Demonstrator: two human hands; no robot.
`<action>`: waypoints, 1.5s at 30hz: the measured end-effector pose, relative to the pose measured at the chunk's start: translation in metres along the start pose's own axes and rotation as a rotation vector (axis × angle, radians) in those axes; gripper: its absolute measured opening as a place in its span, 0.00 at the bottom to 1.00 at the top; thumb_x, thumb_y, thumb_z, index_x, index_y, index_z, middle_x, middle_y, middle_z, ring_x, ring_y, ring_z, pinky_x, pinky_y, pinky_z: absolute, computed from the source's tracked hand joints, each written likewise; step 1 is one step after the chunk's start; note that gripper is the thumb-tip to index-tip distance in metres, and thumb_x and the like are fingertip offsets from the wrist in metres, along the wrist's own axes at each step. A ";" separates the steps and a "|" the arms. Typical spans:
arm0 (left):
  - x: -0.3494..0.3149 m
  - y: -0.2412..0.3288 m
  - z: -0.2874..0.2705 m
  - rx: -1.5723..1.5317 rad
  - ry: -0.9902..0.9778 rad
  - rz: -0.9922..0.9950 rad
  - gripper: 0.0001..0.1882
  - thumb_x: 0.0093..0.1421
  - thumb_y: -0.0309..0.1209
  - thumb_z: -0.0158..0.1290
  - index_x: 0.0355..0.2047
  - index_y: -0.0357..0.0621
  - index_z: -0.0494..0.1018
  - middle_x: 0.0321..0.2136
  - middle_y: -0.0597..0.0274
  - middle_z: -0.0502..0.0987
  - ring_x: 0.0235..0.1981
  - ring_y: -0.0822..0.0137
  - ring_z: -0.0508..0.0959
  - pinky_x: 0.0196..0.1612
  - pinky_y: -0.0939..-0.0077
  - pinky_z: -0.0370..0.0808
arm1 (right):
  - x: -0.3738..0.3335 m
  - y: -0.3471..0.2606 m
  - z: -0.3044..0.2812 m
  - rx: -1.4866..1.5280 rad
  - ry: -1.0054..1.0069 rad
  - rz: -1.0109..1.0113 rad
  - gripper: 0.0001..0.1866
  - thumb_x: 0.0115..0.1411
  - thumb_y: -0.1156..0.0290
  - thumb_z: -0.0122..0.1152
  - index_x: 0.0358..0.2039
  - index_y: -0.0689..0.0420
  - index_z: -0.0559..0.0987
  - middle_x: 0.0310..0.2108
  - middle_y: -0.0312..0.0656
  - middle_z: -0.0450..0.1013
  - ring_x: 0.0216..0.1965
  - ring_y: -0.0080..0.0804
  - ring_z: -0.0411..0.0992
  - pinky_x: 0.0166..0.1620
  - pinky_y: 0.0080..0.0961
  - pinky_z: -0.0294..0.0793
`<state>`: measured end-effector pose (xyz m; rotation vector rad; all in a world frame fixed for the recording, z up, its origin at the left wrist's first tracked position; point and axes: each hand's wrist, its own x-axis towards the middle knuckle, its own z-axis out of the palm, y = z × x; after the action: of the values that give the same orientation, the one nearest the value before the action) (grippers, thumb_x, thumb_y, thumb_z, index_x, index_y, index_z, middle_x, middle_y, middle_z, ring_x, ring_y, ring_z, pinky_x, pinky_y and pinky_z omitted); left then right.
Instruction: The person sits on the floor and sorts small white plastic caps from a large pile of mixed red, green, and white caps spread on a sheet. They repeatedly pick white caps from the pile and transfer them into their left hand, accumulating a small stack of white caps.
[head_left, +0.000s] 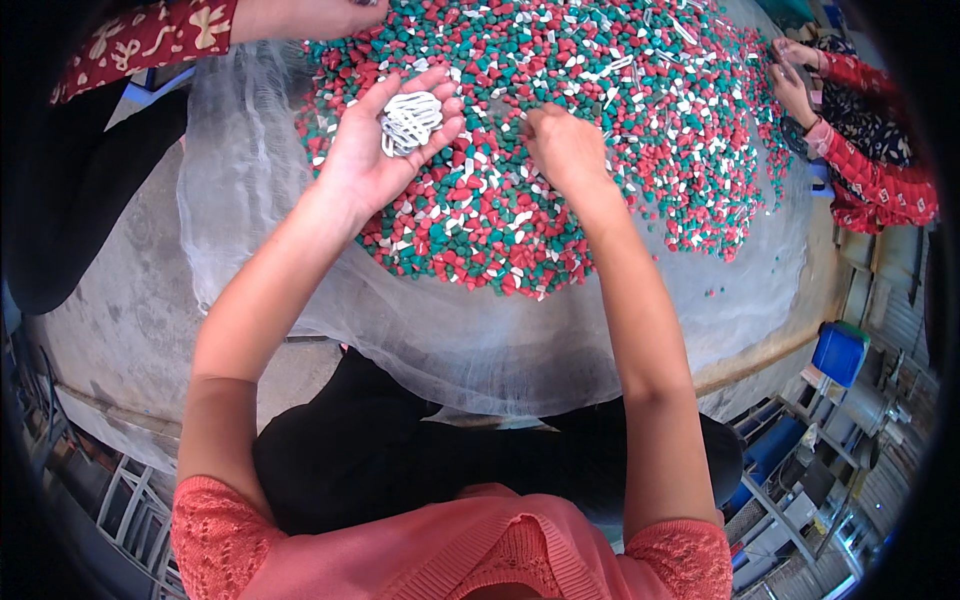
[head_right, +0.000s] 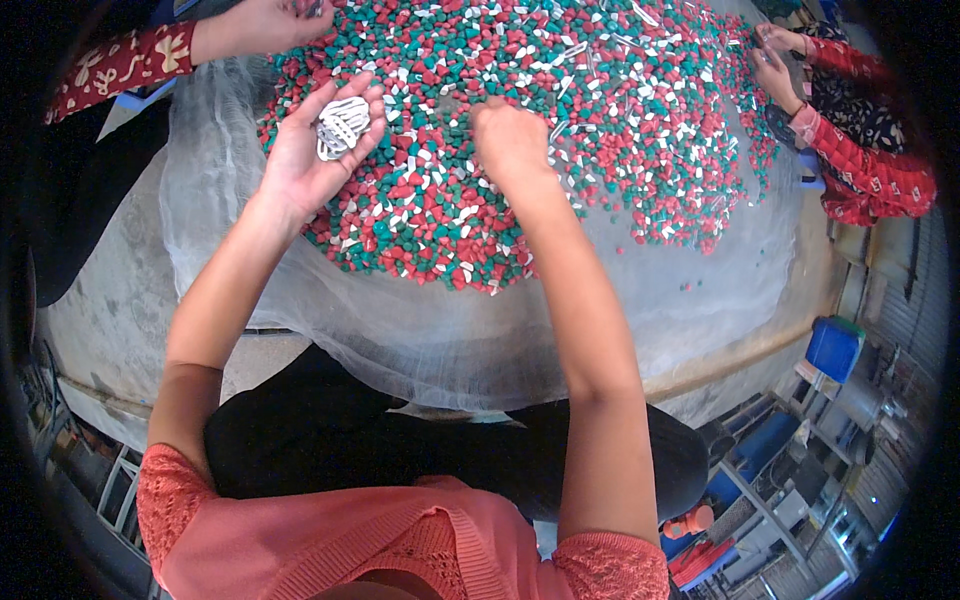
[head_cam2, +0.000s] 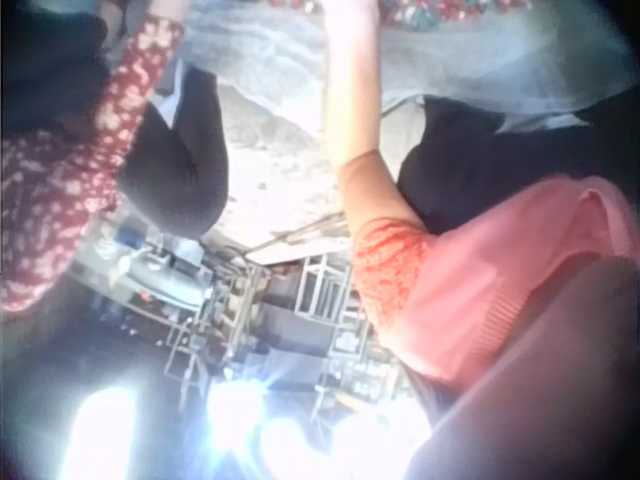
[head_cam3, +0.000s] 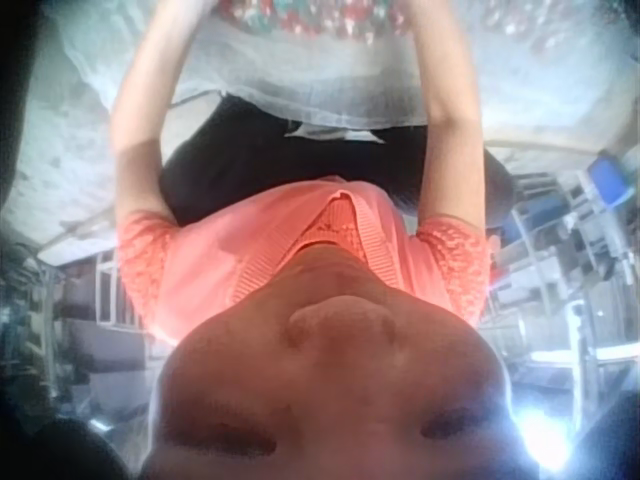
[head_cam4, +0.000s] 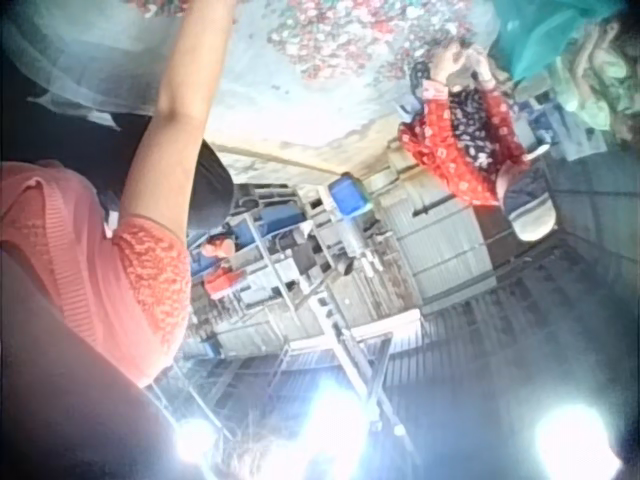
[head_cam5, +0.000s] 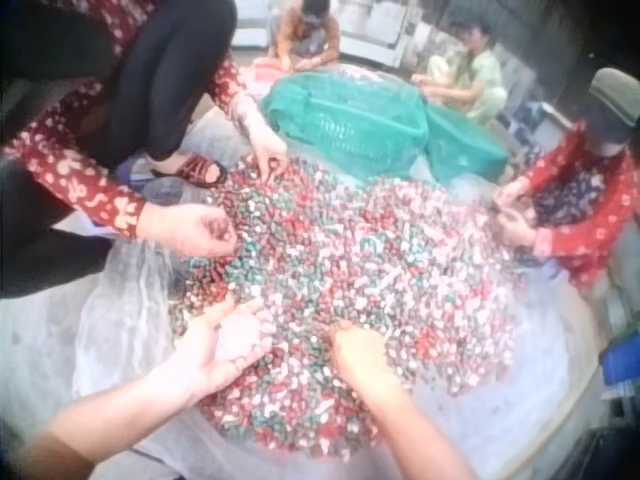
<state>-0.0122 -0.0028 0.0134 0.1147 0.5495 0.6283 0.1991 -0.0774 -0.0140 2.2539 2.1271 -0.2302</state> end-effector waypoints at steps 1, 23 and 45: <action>0.000 -0.001 0.000 -0.013 -0.018 -0.012 0.20 0.62 0.37 0.40 0.50 0.36 0.62 0.42 0.52 0.71 0.41 0.60 0.73 0.45 0.68 0.74 | -0.001 0.001 -0.004 -0.025 0.018 0.057 0.07 0.47 0.75 0.53 0.28 0.57 0.76 0.32 0.44 0.72 0.31 0.43 0.74 0.33 0.37 0.74; 0.015 -0.023 0.016 0.028 0.053 -0.025 0.21 0.64 0.37 0.35 0.52 0.38 0.61 0.44 0.52 0.70 0.46 0.57 0.71 0.52 0.59 0.69 | -0.009 0.000 -0.013 0.125 0.088 0.130 0.07 0.45 0.69 0.57 0.25 0.57 0.76 0.29 0.44 0.72 0.29 0.43 0.74 0.33 0.35 0.73; 0.101 -0.032 0.071 -0.224 0.115 -0.058 0.18 0.64 0.38 0.34 0.41 0.35 0.65 0.39 0.46 0.70 0.43 0.52 0.71 0.46 0.57 0.72 | -0.086 0.013 -0.090 1.160 0.281 0.420 0.13 0.53 0.74 0.54 0.41 0.62 0.73 0.38 0.42 0.73 0.39 0.29 0.72 0.40 0.26 0.74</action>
<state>0.1092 0.0347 0.0199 -0.1484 0.5880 0.6378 0.2150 -0.1516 0.0853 3.3867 1.7044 -1.5226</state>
